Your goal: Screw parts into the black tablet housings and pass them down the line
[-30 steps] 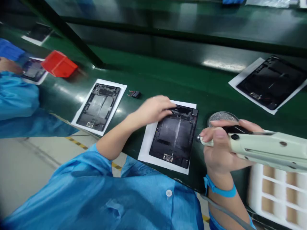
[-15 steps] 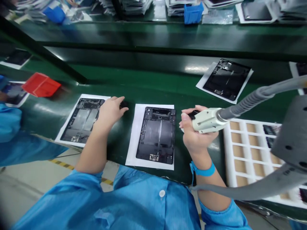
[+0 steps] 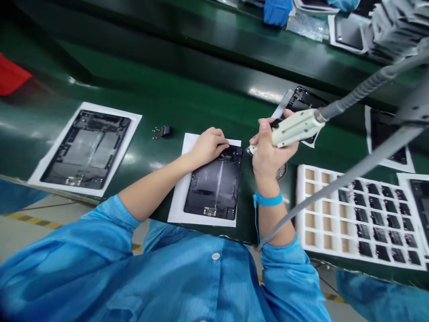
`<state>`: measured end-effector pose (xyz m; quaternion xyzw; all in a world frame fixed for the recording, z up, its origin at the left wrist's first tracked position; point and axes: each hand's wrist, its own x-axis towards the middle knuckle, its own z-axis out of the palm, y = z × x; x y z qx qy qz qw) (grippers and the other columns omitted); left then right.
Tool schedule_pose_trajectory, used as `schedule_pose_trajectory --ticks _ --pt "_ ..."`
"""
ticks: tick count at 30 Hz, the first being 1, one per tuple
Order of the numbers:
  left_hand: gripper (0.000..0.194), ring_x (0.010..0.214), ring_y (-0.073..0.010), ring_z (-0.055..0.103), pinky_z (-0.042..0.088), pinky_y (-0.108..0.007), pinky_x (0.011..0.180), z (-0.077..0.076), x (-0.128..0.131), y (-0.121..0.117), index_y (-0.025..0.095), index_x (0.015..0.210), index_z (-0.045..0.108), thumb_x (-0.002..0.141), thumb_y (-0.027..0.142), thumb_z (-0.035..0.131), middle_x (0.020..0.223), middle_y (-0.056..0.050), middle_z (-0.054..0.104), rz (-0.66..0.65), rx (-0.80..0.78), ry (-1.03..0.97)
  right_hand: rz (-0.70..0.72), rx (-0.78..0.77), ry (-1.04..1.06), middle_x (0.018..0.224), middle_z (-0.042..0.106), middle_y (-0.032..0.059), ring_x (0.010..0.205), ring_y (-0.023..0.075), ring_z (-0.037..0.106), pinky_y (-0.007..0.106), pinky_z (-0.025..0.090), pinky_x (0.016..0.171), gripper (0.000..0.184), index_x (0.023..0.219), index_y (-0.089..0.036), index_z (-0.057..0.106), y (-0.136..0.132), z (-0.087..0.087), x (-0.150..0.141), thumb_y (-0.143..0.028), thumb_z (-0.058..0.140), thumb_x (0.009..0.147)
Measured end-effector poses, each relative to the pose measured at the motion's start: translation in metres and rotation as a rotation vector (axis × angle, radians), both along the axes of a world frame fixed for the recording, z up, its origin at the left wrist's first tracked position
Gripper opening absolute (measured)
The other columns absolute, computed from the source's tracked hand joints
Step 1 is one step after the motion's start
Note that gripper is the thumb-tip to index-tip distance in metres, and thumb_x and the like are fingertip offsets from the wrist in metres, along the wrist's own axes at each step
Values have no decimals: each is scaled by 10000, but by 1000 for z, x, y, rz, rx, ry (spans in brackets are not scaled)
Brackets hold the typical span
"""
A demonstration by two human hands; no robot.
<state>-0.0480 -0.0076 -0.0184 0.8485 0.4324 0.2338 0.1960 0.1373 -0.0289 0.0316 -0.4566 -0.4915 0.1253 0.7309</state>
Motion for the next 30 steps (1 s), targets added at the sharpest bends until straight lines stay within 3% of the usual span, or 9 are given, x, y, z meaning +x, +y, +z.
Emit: schedule_pose_trajectory --ticks 4,8,20,30 --pt "286 1015 -308 646 495 -463 920 3 -2 -2 173 1055 918 1109 214 640 1042 -134 772 3 -26 -27 -37 31 -21 967 730 -24 455 91 522 293 467 432 598 1359 -328 589 27 -23 -3 -736 806 980" --pt "300 1019 -318 644 500 -480 917 4 2 -3 175 1051 917 1104 213 624 1061 -141 775 -4 -39 -43 -9 44 -27 948 723 -38 448 87 505 287 462 440 563 1329 -328 602 28 -35 -2 -705 829 978" --pt "291 1028 -329 631 490 -492 896 5 4 -3 171 1026 904 1088 194 621 1101 -152 767 -10 -26 -30 28 36 -57 928 716 -40 458 84 519 274 458 452 497 1315 -320 624 21 -31 -11 -632 837 992" --pt "295 1032 -314 658 533 -483 976 5 0 -1 162 1062 899 1099 236 617 1089 -148 782 -28 -24 2 27 -46 46 834 682 -80 455 62 516 248 469 473 596 1263 -271 613 23 -40 -24 -679 866 910"
